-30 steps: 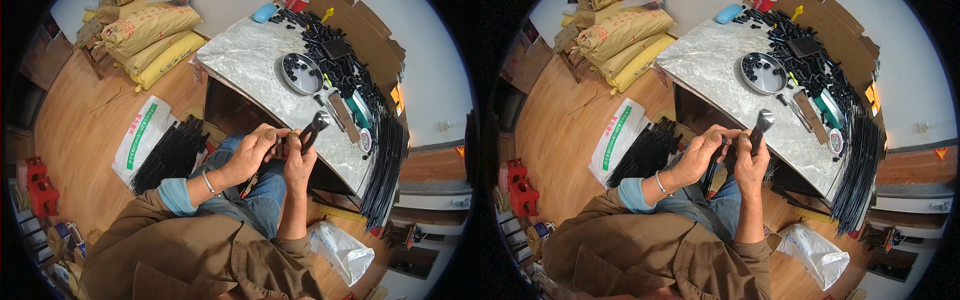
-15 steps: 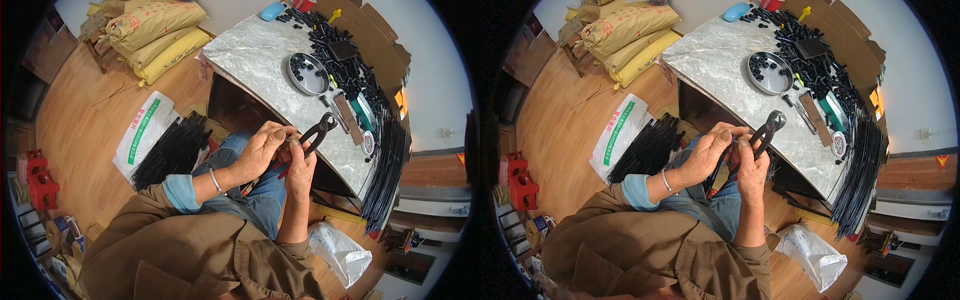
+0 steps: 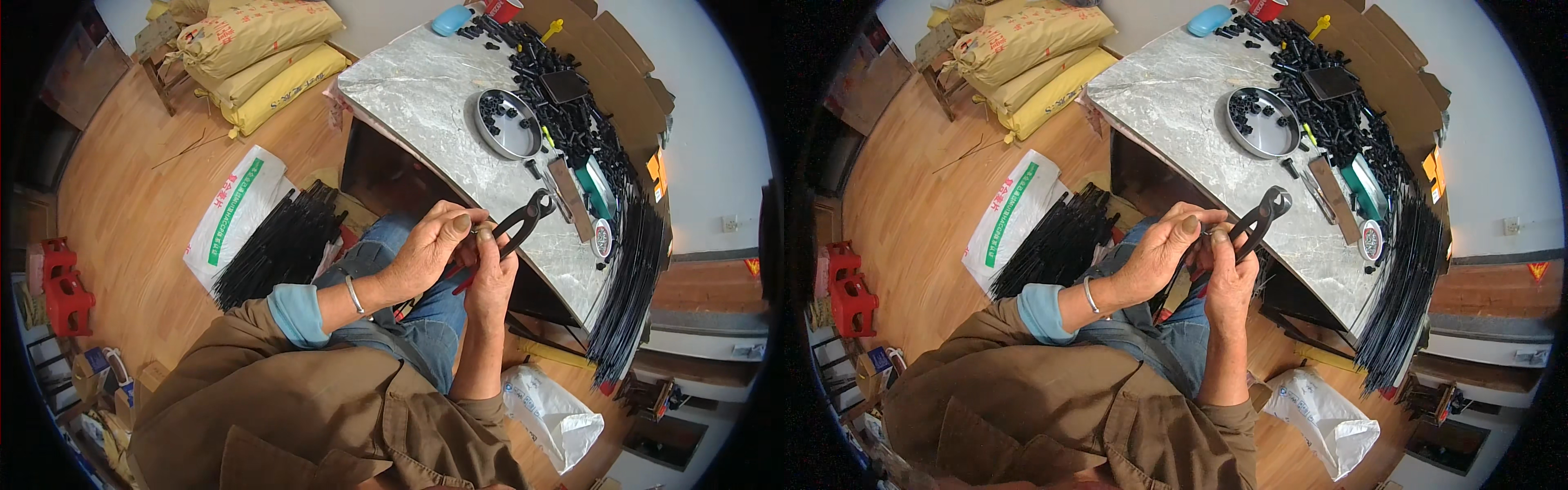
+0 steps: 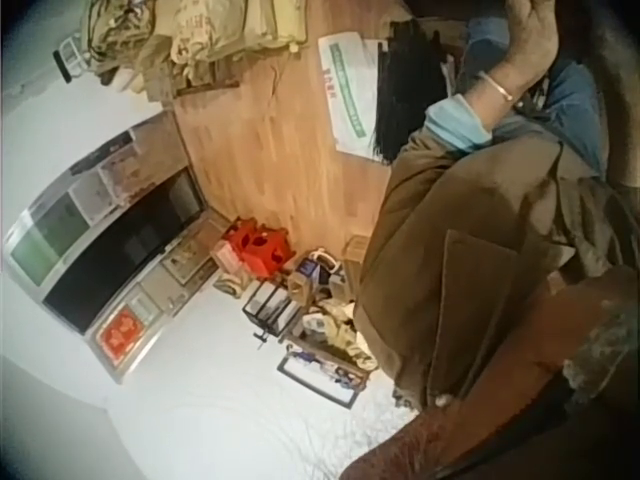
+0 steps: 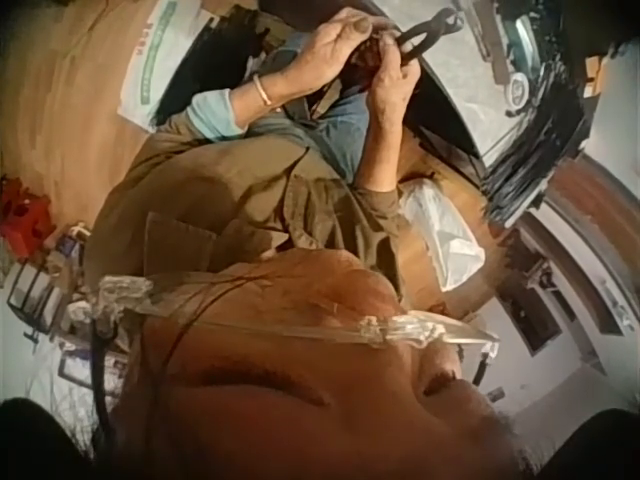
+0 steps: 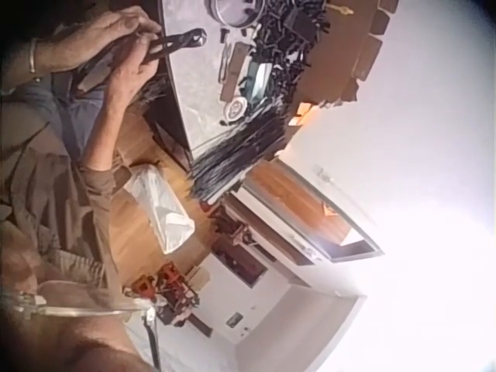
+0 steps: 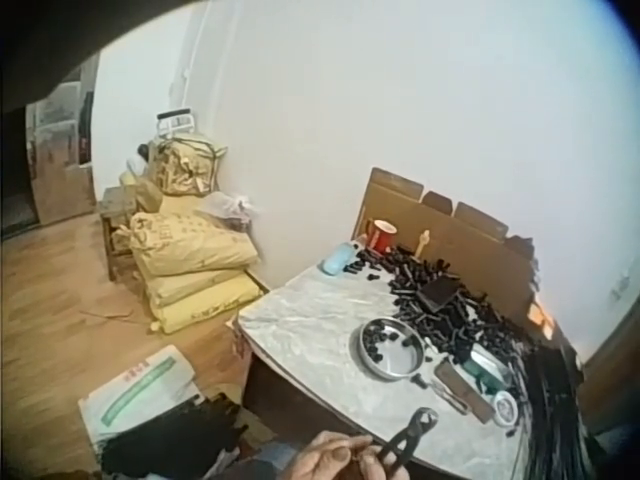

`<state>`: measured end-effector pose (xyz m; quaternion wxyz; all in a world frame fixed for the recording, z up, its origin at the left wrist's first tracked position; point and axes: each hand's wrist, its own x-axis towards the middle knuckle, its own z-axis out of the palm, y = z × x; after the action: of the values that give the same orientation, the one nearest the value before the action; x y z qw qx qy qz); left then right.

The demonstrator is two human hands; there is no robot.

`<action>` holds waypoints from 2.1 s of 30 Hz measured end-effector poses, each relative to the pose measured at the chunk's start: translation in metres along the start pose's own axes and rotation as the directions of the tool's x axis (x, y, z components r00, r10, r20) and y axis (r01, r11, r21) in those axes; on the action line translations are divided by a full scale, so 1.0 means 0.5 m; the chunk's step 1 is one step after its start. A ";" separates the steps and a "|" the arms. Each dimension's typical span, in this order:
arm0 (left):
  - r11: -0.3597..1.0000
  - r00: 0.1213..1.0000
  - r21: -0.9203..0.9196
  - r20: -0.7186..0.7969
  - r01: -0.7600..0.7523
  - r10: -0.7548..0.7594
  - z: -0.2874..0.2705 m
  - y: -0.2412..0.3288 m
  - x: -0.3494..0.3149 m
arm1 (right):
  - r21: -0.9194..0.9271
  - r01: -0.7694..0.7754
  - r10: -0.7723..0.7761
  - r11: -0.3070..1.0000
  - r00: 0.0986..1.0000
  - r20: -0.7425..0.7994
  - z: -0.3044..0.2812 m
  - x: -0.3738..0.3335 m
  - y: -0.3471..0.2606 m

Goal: Manually assembling black wire or rod components into a circular fixture and using pliers to secure or trim them.

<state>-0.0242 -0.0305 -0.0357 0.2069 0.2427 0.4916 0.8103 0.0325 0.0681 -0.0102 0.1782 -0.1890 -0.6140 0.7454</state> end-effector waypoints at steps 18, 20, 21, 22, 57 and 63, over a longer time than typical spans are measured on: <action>0.998 0.999 0.065 -0.051 0.007 -0.004 0.004 0.006 -0.005 | -0.018 0.012 -0.012 1.000 1.000 -0.012 0.002 -0.003 0.006; 0.996 0.998 0.086 -0.051 -0.019 0.023 0.005 0.005 -0.005 | 0.003 0.005 -0.005 1.000 1.000 -0.014 0.000 -0.002 0.007; 0.998 0.999 0.063 -0.049 -0.001 0.004 0.006 0.006 -0.005 | 0.023 -0.001 0.002 1.000 1.000 -0.017 0.000 -0.002 0.007; 0.999 0.999 0.040 -0.047 0.018 -0.016 0.007 0.006 -0.005 | 0.023 -0.001 0.001 1.000 1.000 -0.016 -0.001 -0.002 0.007; 0.999 0.999 0.007 -0.031 0.033 -0.033 0.006 -0.001 -0.006 | -0.011 -0.012 0.011 1.000 0.999 -0.042 0.000 -0.004 0.005; 0.999 0.998 0.012 -0.038 0.042 -0.041 0.007 -0.007 -0.004 | -0.021 -0.023 0.022 1.000 0.999 -0.038 -0.002 -0.010 0.010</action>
<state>-0.0201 -0.0278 -0.0381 0.2129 0.2183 0.5054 0.8072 0.0372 0.0654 -0.0147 0.1791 -0.2118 -0.6164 0.7370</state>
